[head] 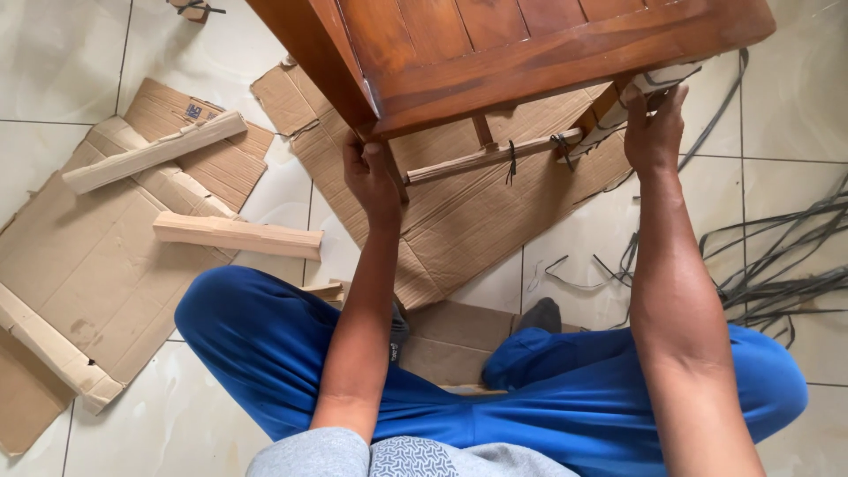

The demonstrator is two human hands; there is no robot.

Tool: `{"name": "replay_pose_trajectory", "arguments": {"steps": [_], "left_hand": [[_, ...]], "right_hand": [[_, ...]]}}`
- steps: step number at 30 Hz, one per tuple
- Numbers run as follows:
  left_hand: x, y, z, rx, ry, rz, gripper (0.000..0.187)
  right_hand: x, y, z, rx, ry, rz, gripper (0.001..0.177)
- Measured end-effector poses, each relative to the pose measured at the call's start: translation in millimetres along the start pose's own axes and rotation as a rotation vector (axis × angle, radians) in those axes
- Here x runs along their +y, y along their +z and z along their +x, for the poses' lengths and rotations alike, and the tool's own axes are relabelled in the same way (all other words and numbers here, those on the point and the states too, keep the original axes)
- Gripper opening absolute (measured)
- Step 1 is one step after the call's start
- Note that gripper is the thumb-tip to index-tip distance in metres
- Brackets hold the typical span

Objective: Wrapping the legs of a wooden chair with synthetic weaving strips.

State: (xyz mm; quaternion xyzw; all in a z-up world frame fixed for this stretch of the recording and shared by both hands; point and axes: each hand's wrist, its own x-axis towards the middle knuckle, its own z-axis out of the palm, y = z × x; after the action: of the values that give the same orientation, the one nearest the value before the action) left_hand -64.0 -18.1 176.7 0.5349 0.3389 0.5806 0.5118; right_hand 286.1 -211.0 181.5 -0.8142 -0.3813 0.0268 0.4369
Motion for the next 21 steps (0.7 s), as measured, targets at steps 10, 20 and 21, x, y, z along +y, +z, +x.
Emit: {"name": "replay_pose_trajectory", "arguments": {"steps": [10, 20, 21], "left_hand": [[-98.5, -11.5, -78.3, 0.416, -0.336, 0.310, 0.035], [-94.6, 25.3, -139.5, -0.343, -0.716, 0.137, 0.040], [-94.0, 25.2, -136.7, -0.357, -0.677, 0.198, 0.028]], "right_hand": [[-48.0, 60.4, -90.9, 0.266, 0.083, 0.316, 0.041], [-44.5, 128.6, -177.3, -0.398, 0.174, 0.221, 0.029], [-45.4, 126.2, -177.6, -0.444, 0.168, 0.198, 0.032]]}}
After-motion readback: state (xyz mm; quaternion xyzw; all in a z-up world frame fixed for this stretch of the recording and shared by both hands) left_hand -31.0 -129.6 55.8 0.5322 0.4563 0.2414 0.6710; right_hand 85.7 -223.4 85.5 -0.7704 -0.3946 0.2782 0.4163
